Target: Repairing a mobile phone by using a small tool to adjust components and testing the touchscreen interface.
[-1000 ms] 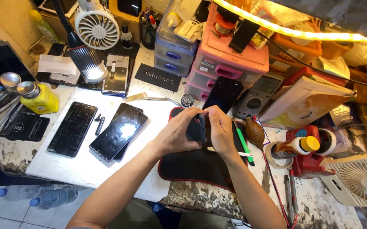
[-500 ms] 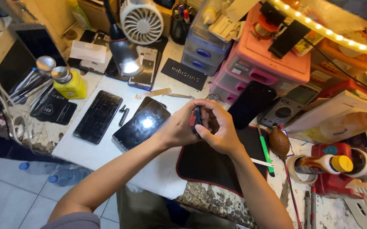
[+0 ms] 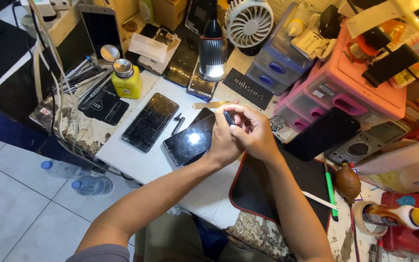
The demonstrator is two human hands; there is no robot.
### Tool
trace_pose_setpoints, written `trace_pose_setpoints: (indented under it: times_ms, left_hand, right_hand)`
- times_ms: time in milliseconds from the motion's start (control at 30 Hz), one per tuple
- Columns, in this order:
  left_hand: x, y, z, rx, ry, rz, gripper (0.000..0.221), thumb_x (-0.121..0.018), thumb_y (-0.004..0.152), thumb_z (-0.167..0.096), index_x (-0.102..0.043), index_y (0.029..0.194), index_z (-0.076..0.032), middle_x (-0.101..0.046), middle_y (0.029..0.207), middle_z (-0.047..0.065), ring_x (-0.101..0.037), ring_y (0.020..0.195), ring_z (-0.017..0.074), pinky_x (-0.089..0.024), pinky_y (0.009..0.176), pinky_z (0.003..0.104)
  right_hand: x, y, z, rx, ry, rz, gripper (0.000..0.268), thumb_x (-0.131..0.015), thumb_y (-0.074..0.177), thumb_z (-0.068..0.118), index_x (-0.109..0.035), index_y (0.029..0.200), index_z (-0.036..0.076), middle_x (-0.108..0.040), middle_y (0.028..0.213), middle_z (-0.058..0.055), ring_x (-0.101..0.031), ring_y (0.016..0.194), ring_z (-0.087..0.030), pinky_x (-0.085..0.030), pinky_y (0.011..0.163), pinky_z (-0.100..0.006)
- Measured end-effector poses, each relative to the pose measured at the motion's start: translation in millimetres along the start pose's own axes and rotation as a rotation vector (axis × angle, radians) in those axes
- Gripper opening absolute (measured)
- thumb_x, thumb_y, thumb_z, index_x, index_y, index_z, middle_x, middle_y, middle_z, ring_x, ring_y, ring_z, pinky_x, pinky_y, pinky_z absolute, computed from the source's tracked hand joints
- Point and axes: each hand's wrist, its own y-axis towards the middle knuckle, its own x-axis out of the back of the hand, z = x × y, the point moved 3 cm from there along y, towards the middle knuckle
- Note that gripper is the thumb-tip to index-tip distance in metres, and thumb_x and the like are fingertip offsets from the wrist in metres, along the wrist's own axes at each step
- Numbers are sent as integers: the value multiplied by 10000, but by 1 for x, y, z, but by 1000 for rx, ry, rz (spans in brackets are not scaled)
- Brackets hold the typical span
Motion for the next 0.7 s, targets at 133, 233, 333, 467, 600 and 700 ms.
trace_pose_setpoints:
  times_ms: [133, 233, 333, 467, 600, 700]
  left_hand:
    - [1, 5, 15, 74, 34, -41, 628, -765, 671, -48, -390, 1173, -6, -605, 904, 166, -658, 835, 411, -514, 777, 479]
    - [2, 6, 13, 110, 60, -64, 587, -735, 686, -27, -384, 1157, -8, -563, 880, 179, -628, 824, 440, -503, 777, 462]
    - [3, 9, 12, 132, 69, -76, 566, -728, 686, -14, -394, 1143, -18, -527, 878, 181, -598, 822, 480, -494, 778, 461]
    - [2, 8, 16, 166, 35, -89, 596, -750, 643, -30, -400, 1126, -40, -552, 904, 183, -616, 838, 479, -493, 763, 468]
    - [4, 10, 22, 191, 2, -93, 595, -758, 638, -7, -400, 1111, -46, -561, 913, 185, -628, 848, 469, -495, 758, 459]
    - [1, 6, 43, 227, 3, -89, 618, -772, 623, -33, -395, 1112, -60, -601, 923, 165, -658, 872, 444, -508, 772, 423]
  right_hand:
    - [-7, 18, 7, -4, -10, 29, 404, -699, 795, 50, -747, 1197, 37, -580, 809, -18, -493, 620, -35, -449, 572, -194]
    - [-8, 23, 4, -6, -19, 33, 398, -702, 788, 51, -758, 1182, 44, -573, 797, -13, -497, 619, -31, -452, 578, -194]
    - [-7, 27, 3, -14, 6, 30, 389, -695, 795, 39, -760, 1178, 17, -580, 795, -34, -520, 601, -40, -463, 575, -215]
    - [-9, 28, 9, -36, -34, 26, 396, -685, 805, 38, -763, 1193, 10, -581, 793, -38, -513, 629, -51, -464, 597, -226]
    - [-14, 34, 16, -32, -93, 23, 385, -670, 817, 21, -775, 1188, 19, -593, 782, -43, -496, 622, -57, -462, 584, -230]
    - [-16, 36, 10, -39, -139, 2, 381, -661, 820, 14, -776, 1183, 18, -598, 770, -34, -480, 599, -44, -463, 571, -215]
